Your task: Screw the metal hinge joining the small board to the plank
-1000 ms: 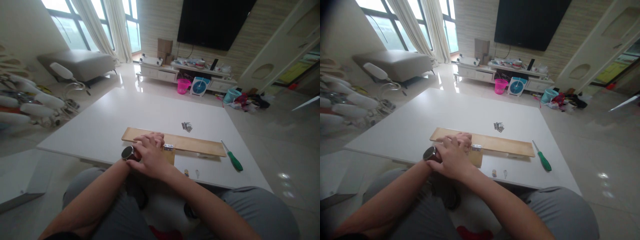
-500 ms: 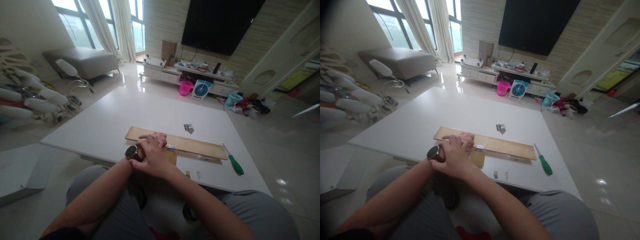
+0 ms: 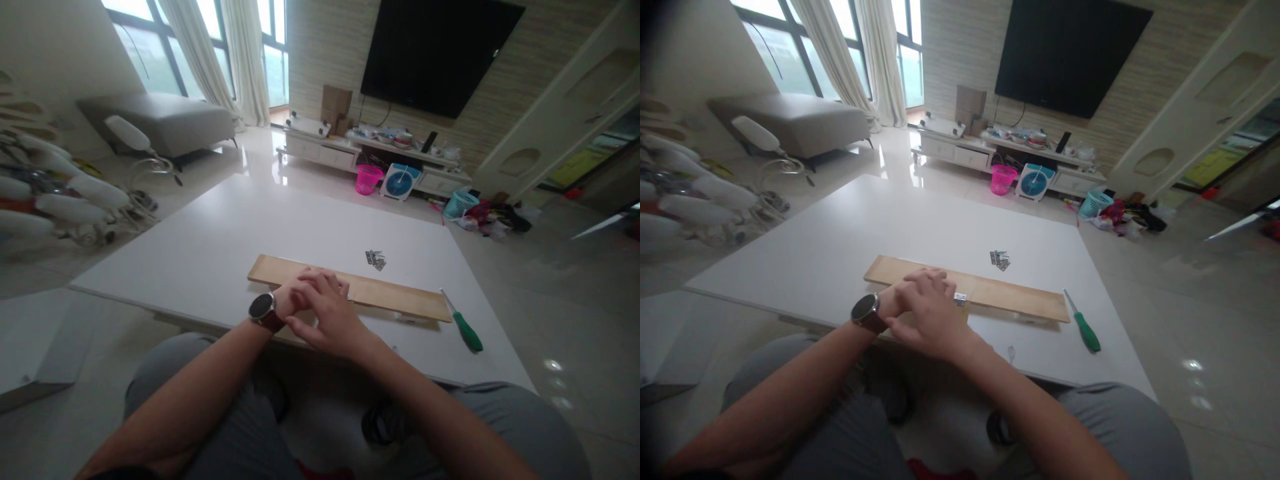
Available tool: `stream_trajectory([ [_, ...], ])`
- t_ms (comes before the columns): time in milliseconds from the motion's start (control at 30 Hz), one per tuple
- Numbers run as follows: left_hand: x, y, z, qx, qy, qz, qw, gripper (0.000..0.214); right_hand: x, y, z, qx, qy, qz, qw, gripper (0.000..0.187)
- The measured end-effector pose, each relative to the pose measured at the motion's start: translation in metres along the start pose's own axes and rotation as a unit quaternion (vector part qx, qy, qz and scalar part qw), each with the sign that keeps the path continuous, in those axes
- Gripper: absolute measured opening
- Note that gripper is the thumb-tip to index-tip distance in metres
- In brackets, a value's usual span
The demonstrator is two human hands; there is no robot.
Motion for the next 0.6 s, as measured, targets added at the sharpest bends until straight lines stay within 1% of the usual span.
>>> stream_trajectory([
  [33, 0.008, 0.001, -0.001, 0.005, 0.005, 0.022, 1.000, 0.019, -0.006, -0.009, -0.009, -0.030, -0.007, 0.001, 1.000, 0.040],
  [100, 0.018, 0.006, -0.003, 0.021, 0.023, 0.088, 0.996, 0.014, -0.020, -0.030, -0.039, -0.102, 0.021, 0.007, 0.995, 0.030],
  [167, 0.022, 0.009, -0.004, 0.064, 0.030, 0.141, 0.988, 0.013, -0.036, -0.058, -0.077, -0.163, 0.060, 0.001, 0.985, 0.031],
  [233, 0.022, 0.010, -0.005, 0.100, 0.032, 0.170, 0.980, 0.017, -0.055, -0.087, -0.119, -0.213, 0.094, -0.012, 0.973, 0.028],
  [333, 0.022, 0.010, -0.008, 0.115, 0.036, 0.172, 0.978, 0.019, -0.090, -0.125, -0.190, -0.277, 0.148, -0.008, 0.949, 0.028],
  [400, 0.022, 0.011, -0.009, 0.113, 0.040, 0.166, 0.979, 0.019, -0.120, -0.147, -0.241, -0.310, 0.202, -0.006, 0.929, 0.031],
  [433, 0.022, 0.011, -0.009, 0.111, 0.041, 0.163, 0.980, 0.020, -0.137, -0.156, -0.267, -0.315, 0.240, -0.003, 0.918, 0.033],
  [500, 0.022, 0.013, -0.008, 0.106, 0.045, 0.160, 0.980, 0.019, -0.173, -0.168, -0.312, -0.293, 0.314, -0.008, 0.903, 0.037],
  [533, 0.023, 0.013, -0.008, 0.104, 0.048, 0.159, 0.981, 0.018, -0.190, -0.174, -0.330, -0.267, 0.350, -0.030, 0.898, 0.039],
  [567, 0.023, 0.014, -0.008, 0.102, 0.051, 0.159, 0.981, 0.016, -0.205, -0.177, -0.344, -0.229, 0.376, -0.055, 0.896, 0.041],
  [600, 0.023, 0.015, -0.009, 0.101, 0.054, 0.159, 0.981, 0.015, -0.216, -0.177, -0.353, -0.207, 0.389, -0.060, 0.895, 0.043],
])
Point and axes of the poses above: each hand's wrist, its own x-axis towards the middle knuckle, its own y-axis out of the palm, z = x × y, the point moved 10 cm from there along x, towards the middle knuckle, and after that the axes turned 3 degrees about -x, right-handed, at the moved point
